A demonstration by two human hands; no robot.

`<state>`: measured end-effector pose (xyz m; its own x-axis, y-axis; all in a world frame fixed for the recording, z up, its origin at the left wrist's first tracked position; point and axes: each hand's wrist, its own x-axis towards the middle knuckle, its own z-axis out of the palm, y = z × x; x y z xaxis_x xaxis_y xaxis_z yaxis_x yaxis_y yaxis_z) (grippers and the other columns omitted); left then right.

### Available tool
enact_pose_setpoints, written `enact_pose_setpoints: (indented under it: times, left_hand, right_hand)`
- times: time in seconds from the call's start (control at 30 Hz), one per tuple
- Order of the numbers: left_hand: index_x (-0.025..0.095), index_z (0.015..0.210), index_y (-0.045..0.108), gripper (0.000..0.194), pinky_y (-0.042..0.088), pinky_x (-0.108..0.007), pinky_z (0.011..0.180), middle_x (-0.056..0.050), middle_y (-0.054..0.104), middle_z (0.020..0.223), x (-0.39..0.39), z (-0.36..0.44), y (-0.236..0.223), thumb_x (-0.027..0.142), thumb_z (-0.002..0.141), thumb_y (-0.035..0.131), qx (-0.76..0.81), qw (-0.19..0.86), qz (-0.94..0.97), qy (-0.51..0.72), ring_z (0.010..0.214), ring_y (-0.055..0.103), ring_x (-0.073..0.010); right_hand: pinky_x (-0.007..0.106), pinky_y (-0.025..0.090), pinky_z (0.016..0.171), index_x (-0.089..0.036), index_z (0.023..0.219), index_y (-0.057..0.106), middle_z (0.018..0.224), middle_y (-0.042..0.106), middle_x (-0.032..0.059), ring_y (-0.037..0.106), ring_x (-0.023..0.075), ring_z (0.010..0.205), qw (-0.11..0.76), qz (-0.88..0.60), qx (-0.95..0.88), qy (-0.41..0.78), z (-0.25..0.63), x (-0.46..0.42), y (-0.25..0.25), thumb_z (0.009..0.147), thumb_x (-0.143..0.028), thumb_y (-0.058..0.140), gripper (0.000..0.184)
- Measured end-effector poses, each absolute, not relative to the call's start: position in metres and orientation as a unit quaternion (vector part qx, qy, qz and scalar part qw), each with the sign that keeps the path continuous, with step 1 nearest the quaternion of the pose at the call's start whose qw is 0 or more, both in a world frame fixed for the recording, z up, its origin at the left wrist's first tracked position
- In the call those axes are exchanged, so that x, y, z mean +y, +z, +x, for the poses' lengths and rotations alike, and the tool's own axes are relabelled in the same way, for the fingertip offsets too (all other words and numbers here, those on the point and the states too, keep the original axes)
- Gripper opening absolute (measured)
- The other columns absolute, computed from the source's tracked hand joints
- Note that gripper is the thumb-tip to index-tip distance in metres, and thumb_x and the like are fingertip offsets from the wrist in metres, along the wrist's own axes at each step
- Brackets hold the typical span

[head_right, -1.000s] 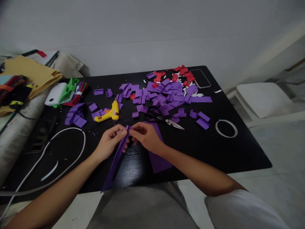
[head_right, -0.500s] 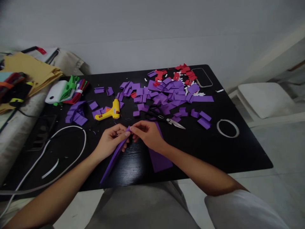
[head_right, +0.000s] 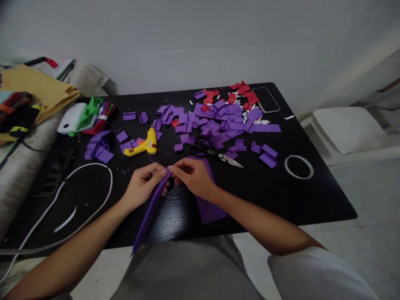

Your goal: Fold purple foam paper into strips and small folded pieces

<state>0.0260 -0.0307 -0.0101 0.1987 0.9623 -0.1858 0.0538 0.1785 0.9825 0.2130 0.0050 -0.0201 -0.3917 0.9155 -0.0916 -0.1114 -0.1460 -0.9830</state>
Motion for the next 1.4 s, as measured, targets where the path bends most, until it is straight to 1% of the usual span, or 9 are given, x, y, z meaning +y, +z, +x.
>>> enact_pose_setpoints:
  times: [0.13, 0.27, 0.4, 0.5, 0.73, 0.9, 1.07, 1.23, 1.4]
  left_hand:
    - [0.016, 0.088, 0.066, 0.038, 0.056, -0.021, 0.046, 0.0, 0.071, 0.067, -0.03, 0.028, -0.006, 0.053, 0.091, 0.072, 0.497, 0.595, 0.495, 0.392, 0.047, 0.066, -0.0119]
    - [0.016, 0.085, 0.064, 0.038, 0.055, -0.021, 0.045, 0.0, 0.07, 0.065, -0.029, 0.028, -0.003, 0.052, 0.09, 0.072, 0.496, 0.602, 0.477, 0.405, 0.045, 0.065, -0.012]
    - [0.016, 0.081, 0.063, 0.039, 0.053, -0.021, 0.044, 0.0, 0.07, 0.063, -0.029, 0.027, -0.001, 0.053, 0.09, 0.073, 0.495, 0.598, 0.474, 0.415, 0.043, 0.064, -0.0122]
    - [0.016, 0.082, 0.064, 0.038, 0.053, -0.022, 0.045, 0.0, 0.071, 0.063, -0.029, 0.027, 0.0, 0.053, 0.09, 0.073, 0.49, 0.596, 0.48, 0.417, 0.044, 0.065, -0.0128]
    - [0.016, 0.079, 0.069, 0.031, 0.053, -0.022, 0.056, 0.0, 0.07, 0.062, -0.028, 0.027, 0.003, 0.045, 0.089, 0.076, 0.477, 0.556, 0.515, 0.445, 0.053, 0.064, -0.0115]
    - [0.017, 0.081, 0.071, 0.025, 0.051, -0.023, 0.059, 0.0, 0.07, 0.062, -0.026, 0.024, 0.002, 0.039, 0.09, 0.076, 0.465, 0.566, 0.518, 0.442, 0.056, 0.064, -0.0122]
    - [0.017, 0.079, 0.074, 0.025, 0.049, -0.024, 0.062, -0.002, 0.07, 0.065, -0.026, 0.02, -0.002, 0.04, 0.088, 0.078, 0.468, 0.569, 0.512, 0.441, 0.06, 0.064, -0.0134]
    - [0.016, 0.079, 0.075, 0.025, 0.047, -0.024, 0.062, -0.002, 0.07, 0.066, -0.026, 0.019, -0.003, 0.039, 0.088, 0.078, 0.465, 0.575, 0.51, 0.439, 0.061, 0.063, -0.0128]
    - [0.016, 0.078, 0.075, 0.023, 0.047, -0.022, 0.061, -0.001, 0.07, 0.065, -0.024, 0.018, -0.005, 0.036, 0.087, 0.08, 0.454, 0.574, 0.518, 0.442, 0.06, 0.063, -0.0121]
  right_hand:
    - [0.028, 0.054, 0.059, -0.019, 0.079, 0.073, 0.065, 0.068, -0.0008, 0.063, 0.0133, 0.058, 0.39, -0.379, -0.541, 0.642, 0.213, 0.003, -0.02, 0.082, -0.051, 0.081, 0.033]
    - [0.029, 0.058, 0.062, -0.02, 0.087, 0.074, 0.076, 0.071, 0.0007, 0.066, 0.0134, 0.062, 0.418, -0.363, -0.518, 0.652, 0.214, 0.001, -0.018, 0.083, -0.048, 0.08, 0.029]
    - [0.032, 0.061, 0.078, -0.024, 0.104, 0.076, 0.091, 0.076, 0.0024, 0.072, 0.0171, 0.082, 0.435, -0.354, -0.53, 0.636, 0.215, -0.001, -0.016, 0.081, -0.037, 0.085, 0.028]
    - [0.034, 0.061, 0.084, -0.024, 0.1, 0.08, 0.092, 0.078, 0.003, 0.074, 0.0187, 0.086, 0.427, -0.354, -0.55, 0.624, 0.215, -0.002, -0.017, 0.081, -0.036, 0.084, 0.023]
    - [0.035, 0.061, 0.082, -0.026, 0.093, 0.083, 0.09, 0.079, 0.0026, 0.073, 0.0185, 0.081, 0.442, -0.347, -0.557, 0.611, 0.215, -0.001, -0.02, 0.079, -0.036, 0.087, 0.017]
    - [0.034, 0.06, 0.078, -0.027, 0.088, 0.083, 0.088, 0.078, 0.0025, 0.072, 0.019, 0.083, 0.461, -0.338, -0.566, 0.594, 0.215, -0.001, -0.018, 0.077, -0.036, 0.089, 0.015]
    - [0.035, 0.06, 0.077, -0.028, 0.089, 0.083, 0.089, 0.079, 0.0024, 0.073, 0.0198, 0.082, 0.452, -0.352, -0.573, 0.586, 0.216, -0.002, -0.014, 0.077, -0.039, 0.089, 0.018]
    - [0.033, 0.06, 0.077, -0.029, 0.09, 0.084, 0.09, 0.08, 0.002, 0.073, 0.0192, 0.084, 0.461, -0.335, -0.594, 0.567, 0.217, -0.002, -0.016, 0.08, -0.035, 0.087, 0.012]
    - [0.03, 0.059, 0.074, -0.026, 0.088, 0.084, 0.087, 0.08, 0.0021, 0.074, 0.0177, 0.08, 0.48, -0.311, -0.596, 0.563, 0.217, 0.001, -0.021, 0.079, -0.034, 0.089, 0.012]
